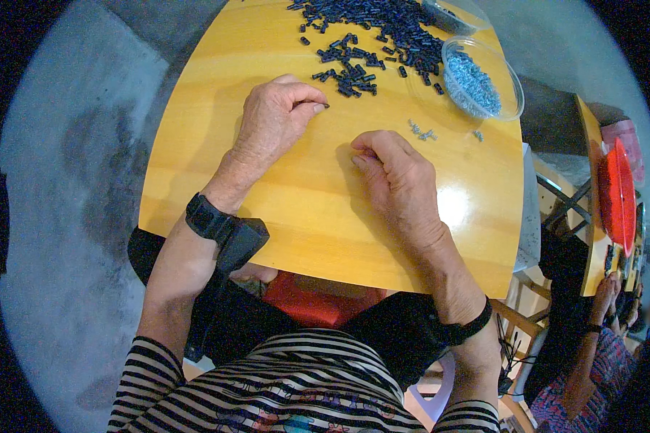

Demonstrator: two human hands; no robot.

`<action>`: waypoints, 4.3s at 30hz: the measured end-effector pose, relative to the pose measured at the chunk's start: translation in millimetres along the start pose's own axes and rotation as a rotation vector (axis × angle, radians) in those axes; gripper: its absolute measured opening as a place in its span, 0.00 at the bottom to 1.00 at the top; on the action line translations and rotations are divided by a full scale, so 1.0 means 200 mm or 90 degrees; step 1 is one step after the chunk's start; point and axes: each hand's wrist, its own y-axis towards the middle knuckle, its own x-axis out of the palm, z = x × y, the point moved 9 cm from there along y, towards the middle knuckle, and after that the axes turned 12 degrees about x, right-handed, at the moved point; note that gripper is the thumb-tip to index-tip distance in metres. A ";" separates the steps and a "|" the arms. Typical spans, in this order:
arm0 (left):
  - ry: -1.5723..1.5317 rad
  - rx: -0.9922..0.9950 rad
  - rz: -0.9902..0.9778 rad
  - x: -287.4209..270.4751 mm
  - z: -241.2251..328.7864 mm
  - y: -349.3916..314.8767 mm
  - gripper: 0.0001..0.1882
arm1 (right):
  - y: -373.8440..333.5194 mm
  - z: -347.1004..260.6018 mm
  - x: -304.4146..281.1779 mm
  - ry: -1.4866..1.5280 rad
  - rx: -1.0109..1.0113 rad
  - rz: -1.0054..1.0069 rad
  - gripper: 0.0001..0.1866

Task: Manually assembling small black plastic components at a workshop table.

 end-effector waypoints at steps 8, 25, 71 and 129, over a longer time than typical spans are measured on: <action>-0.029 -0.021 -0.044 0.00 0.05 -0.04 0.04 | 0.01 0.00 -0.01 -0.016 -0.021 0.014 0.08; -0.041 -0.004 0.009 0.04 0.06 0.03 0.09 | 0.00 0.00 -0.05 -0.051 -0.026 0.062 0.06; -0.616 -0.361 0.012 -0.03 0.02 -0.21 0.13 | 0.02 0.10 -0.04 0.089 0.049 0.022 0.03; -0.924 -0.388 -0.089 0.02 0.34 -0.50 0.10 | -0.30 -0.26 -0.01 0.121 -0.076 0.041 0.03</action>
